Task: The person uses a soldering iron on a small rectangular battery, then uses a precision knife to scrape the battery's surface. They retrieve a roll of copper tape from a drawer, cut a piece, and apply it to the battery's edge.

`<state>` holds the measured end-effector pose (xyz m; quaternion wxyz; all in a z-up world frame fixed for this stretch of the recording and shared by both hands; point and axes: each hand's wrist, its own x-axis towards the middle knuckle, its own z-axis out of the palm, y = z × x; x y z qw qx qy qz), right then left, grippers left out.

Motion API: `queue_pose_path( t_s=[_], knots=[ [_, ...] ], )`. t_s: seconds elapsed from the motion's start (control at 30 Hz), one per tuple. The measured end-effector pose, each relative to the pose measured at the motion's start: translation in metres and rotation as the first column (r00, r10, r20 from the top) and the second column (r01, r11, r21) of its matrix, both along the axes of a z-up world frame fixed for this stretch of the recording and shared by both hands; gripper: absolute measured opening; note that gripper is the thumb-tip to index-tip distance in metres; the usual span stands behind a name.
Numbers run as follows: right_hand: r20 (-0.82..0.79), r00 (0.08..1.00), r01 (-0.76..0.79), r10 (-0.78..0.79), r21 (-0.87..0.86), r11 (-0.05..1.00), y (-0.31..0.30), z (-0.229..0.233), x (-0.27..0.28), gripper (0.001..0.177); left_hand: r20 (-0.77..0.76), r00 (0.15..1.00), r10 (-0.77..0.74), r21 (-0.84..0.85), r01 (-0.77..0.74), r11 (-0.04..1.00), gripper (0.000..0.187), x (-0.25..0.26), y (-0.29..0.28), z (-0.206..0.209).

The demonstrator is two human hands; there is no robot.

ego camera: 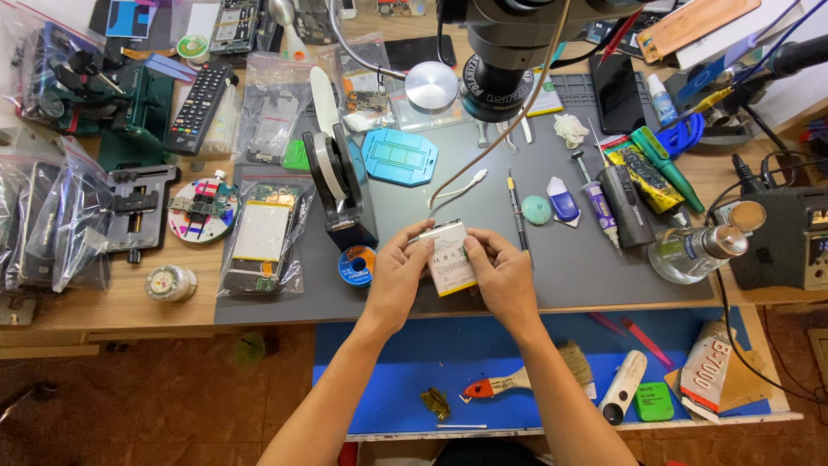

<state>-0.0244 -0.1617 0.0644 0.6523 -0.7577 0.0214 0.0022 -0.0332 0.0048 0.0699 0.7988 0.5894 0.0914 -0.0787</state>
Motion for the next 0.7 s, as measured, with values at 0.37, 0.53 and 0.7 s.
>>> queue_pose_path(
  t_s=[0.37,0.53,0.7],
  knots=[
    [-0.063,0.997,0.054,-0.053,0.018,0.998,0.006,0.019,-0.007,0.03,0.007,0.999,-0.042,-0.013,0.043,0.999,0.038,0.005,0.004,-0.018],
    [-0.026,0.998,0.058,-0.058,-0.008,0.998,0.007,0.009,-0.008,0.031,0.02,0.999,-0.027,-0.004,0.027,1.0,0.034,0.006,0.005,-0.025],
    [0.084,0.996,0.057,-0.042,-0.183,0.981,0.009,0.011,-0.013,0.027,0.024,0.999,0.045,-0.051,-0.044,0.998,0.025,0.007,0.004,-0.031]
  ],
)
